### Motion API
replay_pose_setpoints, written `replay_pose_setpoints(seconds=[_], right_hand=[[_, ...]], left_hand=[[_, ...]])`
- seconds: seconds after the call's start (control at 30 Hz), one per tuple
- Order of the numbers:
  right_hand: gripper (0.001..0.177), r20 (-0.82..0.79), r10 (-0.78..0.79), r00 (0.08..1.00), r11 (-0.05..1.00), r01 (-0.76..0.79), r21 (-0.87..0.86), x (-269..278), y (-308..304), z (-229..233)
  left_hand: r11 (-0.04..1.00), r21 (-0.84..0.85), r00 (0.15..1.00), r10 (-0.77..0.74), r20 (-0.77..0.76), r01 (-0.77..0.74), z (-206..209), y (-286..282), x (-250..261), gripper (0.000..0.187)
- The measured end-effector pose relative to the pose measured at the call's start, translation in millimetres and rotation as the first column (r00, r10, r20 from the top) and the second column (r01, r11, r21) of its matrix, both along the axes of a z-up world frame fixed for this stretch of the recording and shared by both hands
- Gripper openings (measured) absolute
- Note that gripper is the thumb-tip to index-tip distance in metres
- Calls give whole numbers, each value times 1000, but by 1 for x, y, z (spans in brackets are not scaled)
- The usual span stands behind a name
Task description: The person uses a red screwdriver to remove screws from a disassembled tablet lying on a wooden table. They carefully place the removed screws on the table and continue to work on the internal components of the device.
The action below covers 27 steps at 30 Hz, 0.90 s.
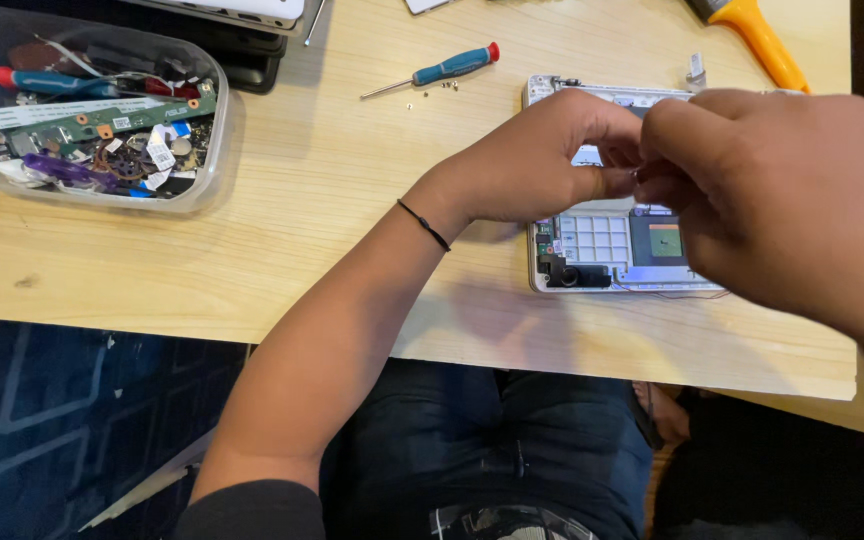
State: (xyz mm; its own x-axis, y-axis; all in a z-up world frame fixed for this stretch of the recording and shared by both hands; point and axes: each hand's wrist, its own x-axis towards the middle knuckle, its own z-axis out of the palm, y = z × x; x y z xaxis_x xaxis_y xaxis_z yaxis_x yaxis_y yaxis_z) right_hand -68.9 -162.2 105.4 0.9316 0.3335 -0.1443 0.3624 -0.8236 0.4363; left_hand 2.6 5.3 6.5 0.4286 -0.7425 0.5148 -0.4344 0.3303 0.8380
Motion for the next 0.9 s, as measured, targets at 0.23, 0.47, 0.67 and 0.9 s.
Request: replay_pose_setpoints(seconds=[0.23,0.47,0.67,0.9], right_hand=[[28,-13,324,946,877,-295,379,5,-7,2],[18,-16,75,997,989,-72,129,0,11,13],[40,-196,-1,981,869,98,485,2,23,24],[21,101,-135,986,981,118,157,-2,12,8]], left_hand=[[873,236,893,448,-40,-427,16,-2,-27,26],[793,255,823,568,16,-553,16,-4,-35,21],[801,363,832,544,-107,-477,17,-3,-28,21],[878,242,844,468,-262,-412,10,-5,-27,24]])
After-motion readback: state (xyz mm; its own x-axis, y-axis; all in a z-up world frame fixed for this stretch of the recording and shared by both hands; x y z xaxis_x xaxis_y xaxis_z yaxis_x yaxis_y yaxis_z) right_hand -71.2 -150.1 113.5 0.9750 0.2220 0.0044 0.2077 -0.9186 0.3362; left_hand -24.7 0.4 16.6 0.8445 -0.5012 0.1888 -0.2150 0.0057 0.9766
